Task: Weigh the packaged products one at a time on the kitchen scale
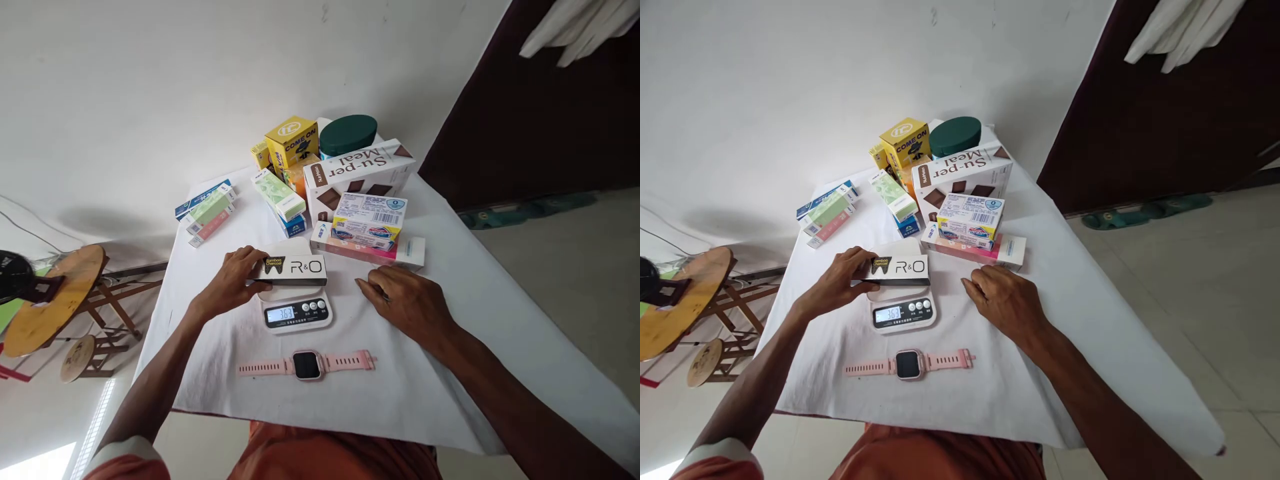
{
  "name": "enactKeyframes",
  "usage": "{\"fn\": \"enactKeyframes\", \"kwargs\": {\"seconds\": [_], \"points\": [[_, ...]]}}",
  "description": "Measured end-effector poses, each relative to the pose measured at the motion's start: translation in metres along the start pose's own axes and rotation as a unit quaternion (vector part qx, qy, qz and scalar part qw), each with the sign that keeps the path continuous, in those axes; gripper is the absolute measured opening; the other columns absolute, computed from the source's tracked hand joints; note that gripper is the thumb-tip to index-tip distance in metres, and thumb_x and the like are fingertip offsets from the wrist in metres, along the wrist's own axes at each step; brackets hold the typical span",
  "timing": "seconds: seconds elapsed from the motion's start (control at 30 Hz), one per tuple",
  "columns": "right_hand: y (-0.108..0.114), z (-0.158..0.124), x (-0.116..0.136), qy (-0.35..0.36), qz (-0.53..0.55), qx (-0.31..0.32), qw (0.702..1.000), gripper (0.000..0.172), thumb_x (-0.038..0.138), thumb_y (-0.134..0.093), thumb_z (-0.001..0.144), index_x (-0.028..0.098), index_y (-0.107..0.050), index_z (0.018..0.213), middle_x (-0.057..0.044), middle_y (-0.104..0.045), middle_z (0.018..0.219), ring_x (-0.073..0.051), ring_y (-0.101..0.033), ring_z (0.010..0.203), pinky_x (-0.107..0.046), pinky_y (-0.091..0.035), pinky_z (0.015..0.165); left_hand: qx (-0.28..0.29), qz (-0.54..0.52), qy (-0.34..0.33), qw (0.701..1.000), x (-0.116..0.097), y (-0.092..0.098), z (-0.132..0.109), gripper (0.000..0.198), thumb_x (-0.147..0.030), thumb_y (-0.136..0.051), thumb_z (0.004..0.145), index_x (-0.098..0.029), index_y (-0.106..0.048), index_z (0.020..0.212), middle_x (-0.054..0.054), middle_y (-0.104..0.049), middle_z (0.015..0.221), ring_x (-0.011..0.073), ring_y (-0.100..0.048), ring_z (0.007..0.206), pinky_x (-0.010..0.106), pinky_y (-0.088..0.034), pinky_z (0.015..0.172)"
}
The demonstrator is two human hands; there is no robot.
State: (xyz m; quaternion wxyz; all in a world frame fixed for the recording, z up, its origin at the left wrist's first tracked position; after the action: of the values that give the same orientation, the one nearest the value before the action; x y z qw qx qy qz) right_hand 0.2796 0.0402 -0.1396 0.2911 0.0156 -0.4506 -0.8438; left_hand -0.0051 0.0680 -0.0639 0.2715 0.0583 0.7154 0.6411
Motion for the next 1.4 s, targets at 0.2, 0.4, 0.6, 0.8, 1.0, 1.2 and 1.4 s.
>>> {"fn": "enactKeyframes", "kwargs": {"seconds": [0.2,0.4,0.6,0.8,1.0,1.2,1.4], "points": [[-0.004,-0.001,-0.003,-0.034,0.027,0.039,0.998,0.044,0.033,-0.050,0.104,0.021,-0.052,0.062,-0.002,-0.060,0.061,-0.014,-0.047,0.058,-0.030,-0.031,0.059,-0.041,0.012,0.010,0.999,-0.001,0.005,-0.008,0.079,-0.049,-0.086,0.082,-0.034,-0.049,0.149,0.012,-0.061,0.136,0.0364,-0.058,0.127,0.055,-0.047,0.105],[-0.008,-0.003,-0.004,-0.040,0.017,0.062,0.997,0.042,0.034,-0.047,0.104,0.021,-0.057,0.066,-0.004,-0.063,0.065,-0.016,-0.051,0.063,-0.031,-0.031,0.061,-0.120,0.013,-0.017,0.993,-0.016,0.033,-0.013,0.067,-0.052,-0.076,0.092,-0.032,-0.050,0.151,0.011,-0.060,0.143,0.0341,-0.054,0.137,0.050,-0.045,0.113],[-0.006,-0.002,-0.001,-0.032,0.007,0.064,0.997,0.038,0.031,-0.050,0.103,0.020,-0.060,0.068,-0.005,-0.066,0.069,-0.017,-0.056,0.067,-0.030,-0.032,0.063,-0.038,0.107,-0.033,0.993,-0.035,0.006,0.005,0.057,-0.032,-0.079,0.089,-0.029,-0.057,0.141,0.012,-0.063,0.138,0.0342,-0.056,0.127,0.051,-0.044,0.103],[-0.004,-0.001,0.001,-0.024,-0.019,0.068,0.997,0.033,0.024,-0.053,0.101,0.019,-0.063,0.070,-0.006,-0.068,0.072,-0.017,-0.059,0.070,-0.031,-0.029,0.061,0.021,0.116,-0.038,0.992,-0.041,0.011,0.016,0.029,-0.026,-0.076,0.090,-0.026,-0.066,0.116,0.007,-0.070,0.112,0.0303,-0.061,0.107,0.046,-0.045,0.091],[-0.009,-0.004,-0.001,-0.022,-0.032,0.060,0.997,0.036,0.025,-0.050,0.104,0.018,-0.063,0.071,-0.005,-0.067,0.071,-0.016,-0.058,0.069,-0.030,-0.027,0.061,-0.084,0.141,-0.066,0.984,-0.039,0.073,0.046,0.041,-0.024,-0.071,0.093,-0.027,-0.060,0.132,0.009,-0.068,0.128,0.0312,-0.059,0.121,0.048,-0.047,0.100],[-0.012,-0.006,-0.002,-0.006,-0.026,0.045,0.999,0.033,0.026,-0.053,0.103,0.018,-0.063,0.072,-0.005,-0.068,0.071,-0.017,-0.060,0.070,-0.030,-0.029,0.062,-0.087,0.210,-0.040,0.973,-0.004,0.089,0.122,0.059,0.004,-0.058,0.079,-0.022,-0.066,0.131,0.013,-0.067,0.132,0.0320,-0.060,0.123,0.048,-0.051,0.103],[-0.009,-0.007,-0.002,0.002,-0.034,0.038,0.999,0.033,0.026,-0.053,0.103,0.019,-0.062,0.073,-0.004,-0.067,0.072,-0.016,-0.059,0.070,-0.030,-0.031,0.063,-0.112,0.188,-0.068,0.973,0.015,0.059,0.171,0.068,0.005,-0.050,0.078,-0.022,-0.064,0.140,0.015,-0.061,0.143,0.0337,-0.057,0.132,0.051,-0.051,0.108]]}}
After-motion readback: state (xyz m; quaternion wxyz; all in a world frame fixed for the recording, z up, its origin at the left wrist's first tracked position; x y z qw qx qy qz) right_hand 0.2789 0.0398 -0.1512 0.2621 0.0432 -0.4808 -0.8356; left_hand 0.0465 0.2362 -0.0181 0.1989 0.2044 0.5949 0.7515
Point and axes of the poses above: each hand's wrist, its own z-axis towards the middle knuckle, its own y-axis out of the back of the hand, x = y × z, the point moved 6 cm from there along z, towards the middle knuckle
